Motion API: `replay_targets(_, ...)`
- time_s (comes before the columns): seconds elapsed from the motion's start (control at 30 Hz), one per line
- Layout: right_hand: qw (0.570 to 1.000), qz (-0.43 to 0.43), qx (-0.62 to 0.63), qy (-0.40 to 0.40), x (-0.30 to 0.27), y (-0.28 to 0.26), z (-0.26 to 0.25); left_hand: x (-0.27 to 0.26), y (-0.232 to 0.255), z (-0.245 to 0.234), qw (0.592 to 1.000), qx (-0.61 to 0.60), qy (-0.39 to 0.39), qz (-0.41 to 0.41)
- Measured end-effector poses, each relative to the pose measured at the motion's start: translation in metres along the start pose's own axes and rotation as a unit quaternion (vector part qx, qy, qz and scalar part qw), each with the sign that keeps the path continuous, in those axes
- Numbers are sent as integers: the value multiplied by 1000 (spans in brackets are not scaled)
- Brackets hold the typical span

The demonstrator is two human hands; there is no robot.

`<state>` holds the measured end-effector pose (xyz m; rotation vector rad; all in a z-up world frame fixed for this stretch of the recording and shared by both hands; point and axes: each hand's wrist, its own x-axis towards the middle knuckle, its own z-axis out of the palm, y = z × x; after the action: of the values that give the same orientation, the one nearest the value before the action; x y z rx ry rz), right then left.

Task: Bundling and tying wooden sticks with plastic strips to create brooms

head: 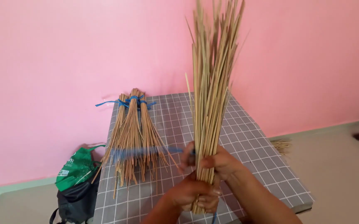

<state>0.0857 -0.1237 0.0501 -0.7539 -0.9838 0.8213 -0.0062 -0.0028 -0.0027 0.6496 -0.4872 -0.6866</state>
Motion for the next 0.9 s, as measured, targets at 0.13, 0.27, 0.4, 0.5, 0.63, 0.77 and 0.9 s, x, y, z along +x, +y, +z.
replay_targets(0.13,991,51,19,123,-13,0,16,-6,-3,-5,998,-48,-34,-38)
replay_targets(0.27,982,66,-15,177,-14,-2,18,-6,-5,-9,999,-26,10,-42)
replay_targets(0.4,975,77,-78,195,-9,-10,23,-3,-5,-7,998,7,58,-20)
replay_targets(0.5,978,56,-99,174,-1,-17,27,3,-3,-8,1000,17,4,21)
replay_targets(0.63,979,68,-101,162,6,-27,27,8,8,-3,999,28,5,31)
replay_targets(0.77,980,75,-32,183,15,-37,19,5,27,10,993,70,68,69)
replay_targets(0.9,926,-68,-268,257,-1,-40,-6,2,49,21,963,63,139,222)
